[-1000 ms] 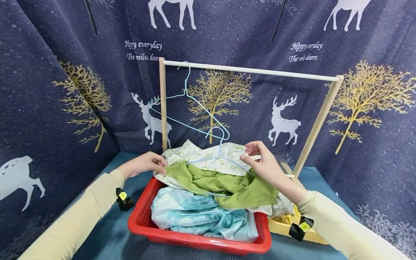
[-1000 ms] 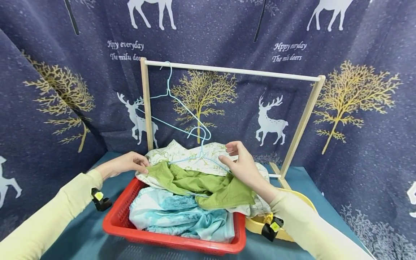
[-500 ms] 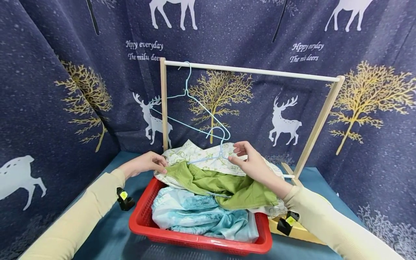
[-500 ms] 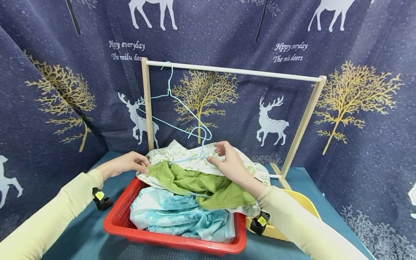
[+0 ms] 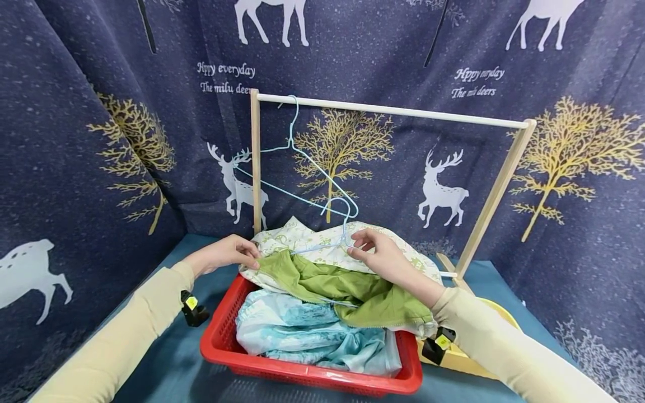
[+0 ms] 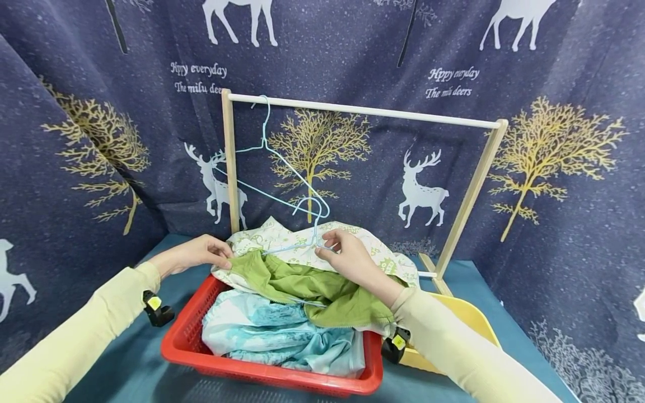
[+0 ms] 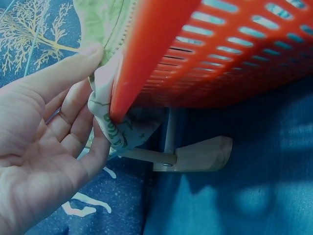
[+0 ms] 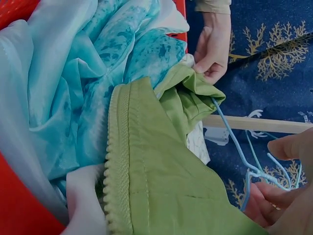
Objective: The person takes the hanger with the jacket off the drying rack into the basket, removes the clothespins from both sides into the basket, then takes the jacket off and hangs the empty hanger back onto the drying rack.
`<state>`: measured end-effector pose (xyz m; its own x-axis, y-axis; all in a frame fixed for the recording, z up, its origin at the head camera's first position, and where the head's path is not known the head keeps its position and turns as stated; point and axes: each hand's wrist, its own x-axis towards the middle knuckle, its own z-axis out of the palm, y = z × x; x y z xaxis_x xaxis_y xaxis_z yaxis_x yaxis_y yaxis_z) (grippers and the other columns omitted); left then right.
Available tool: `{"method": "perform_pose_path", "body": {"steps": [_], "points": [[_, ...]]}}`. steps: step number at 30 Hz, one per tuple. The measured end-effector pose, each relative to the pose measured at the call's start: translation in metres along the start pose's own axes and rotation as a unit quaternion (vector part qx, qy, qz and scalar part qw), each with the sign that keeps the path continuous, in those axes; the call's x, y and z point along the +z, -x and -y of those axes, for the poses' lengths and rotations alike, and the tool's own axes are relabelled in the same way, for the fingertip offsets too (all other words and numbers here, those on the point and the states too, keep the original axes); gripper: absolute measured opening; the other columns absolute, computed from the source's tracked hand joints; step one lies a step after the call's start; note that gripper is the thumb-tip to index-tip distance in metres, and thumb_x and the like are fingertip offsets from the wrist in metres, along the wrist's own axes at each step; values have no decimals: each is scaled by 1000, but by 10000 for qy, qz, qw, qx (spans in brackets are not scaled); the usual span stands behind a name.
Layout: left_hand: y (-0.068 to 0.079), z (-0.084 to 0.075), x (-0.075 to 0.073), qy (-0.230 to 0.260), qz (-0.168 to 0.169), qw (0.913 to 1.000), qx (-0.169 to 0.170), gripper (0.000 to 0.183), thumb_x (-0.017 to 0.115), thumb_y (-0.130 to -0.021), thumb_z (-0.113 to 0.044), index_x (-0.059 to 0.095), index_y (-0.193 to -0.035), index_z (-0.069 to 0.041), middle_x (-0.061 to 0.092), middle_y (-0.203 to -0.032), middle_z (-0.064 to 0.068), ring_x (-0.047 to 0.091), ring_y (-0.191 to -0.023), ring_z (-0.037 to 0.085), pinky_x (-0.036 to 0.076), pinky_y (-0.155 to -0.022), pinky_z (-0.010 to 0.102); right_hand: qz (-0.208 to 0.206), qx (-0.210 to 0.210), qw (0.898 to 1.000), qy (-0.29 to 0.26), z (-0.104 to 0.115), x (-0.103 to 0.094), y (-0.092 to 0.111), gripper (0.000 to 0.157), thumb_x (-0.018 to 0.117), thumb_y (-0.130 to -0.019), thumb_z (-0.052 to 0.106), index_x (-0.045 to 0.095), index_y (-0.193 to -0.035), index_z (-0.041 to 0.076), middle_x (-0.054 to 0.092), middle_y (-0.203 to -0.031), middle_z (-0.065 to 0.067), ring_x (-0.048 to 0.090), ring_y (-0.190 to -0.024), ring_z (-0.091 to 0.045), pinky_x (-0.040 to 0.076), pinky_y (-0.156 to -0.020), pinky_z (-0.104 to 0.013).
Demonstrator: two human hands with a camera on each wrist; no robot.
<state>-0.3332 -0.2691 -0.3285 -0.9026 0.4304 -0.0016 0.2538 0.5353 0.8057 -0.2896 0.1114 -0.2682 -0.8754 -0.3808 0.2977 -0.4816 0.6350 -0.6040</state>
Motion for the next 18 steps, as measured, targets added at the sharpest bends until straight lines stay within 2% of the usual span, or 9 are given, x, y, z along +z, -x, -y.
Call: {"method": "perform_pose_path", "body": {"steps": [6, 14, 18], "points": [[2, -1, 0, -41, 19, 9999, 131, 26, 74, -88, -20, 71, -104, 1, 68, -88, -4, 58, -82, 13, 47, -81, 29, -157, -290, 9992, 210, 1, 3, 0, 27, 65, -93, 20, 68, -114, 4, 69, -101, -12, 61, -87, -20, 47, -74, -30], [4, -3, 0, -30, 25, 10000, 43, 25, 73, -89, -21, 72, -103, 0, 69, -93, -2, 60, -88, 14, 47, -84, 30, -156, -576, 9971, 482, 6, 5, -6, 11, 65, -93, 16, 71, -94, 7, 65, -78, -6, 46, -60, -11, 39, -58, -25], [5, -4, 1, 17, 43, 10000, 50, 25, 73, -89, -21, 72, -103, 0, 69, -93, -1, 59, -88, 15, 47, -85, 31, -45, -627, 9969, 479, 7, 5, -8, 9, 65, -94, 15, 69, -88, 9, 64, -75, -4, 44, -58, -11, 38, -58, -25]]}}
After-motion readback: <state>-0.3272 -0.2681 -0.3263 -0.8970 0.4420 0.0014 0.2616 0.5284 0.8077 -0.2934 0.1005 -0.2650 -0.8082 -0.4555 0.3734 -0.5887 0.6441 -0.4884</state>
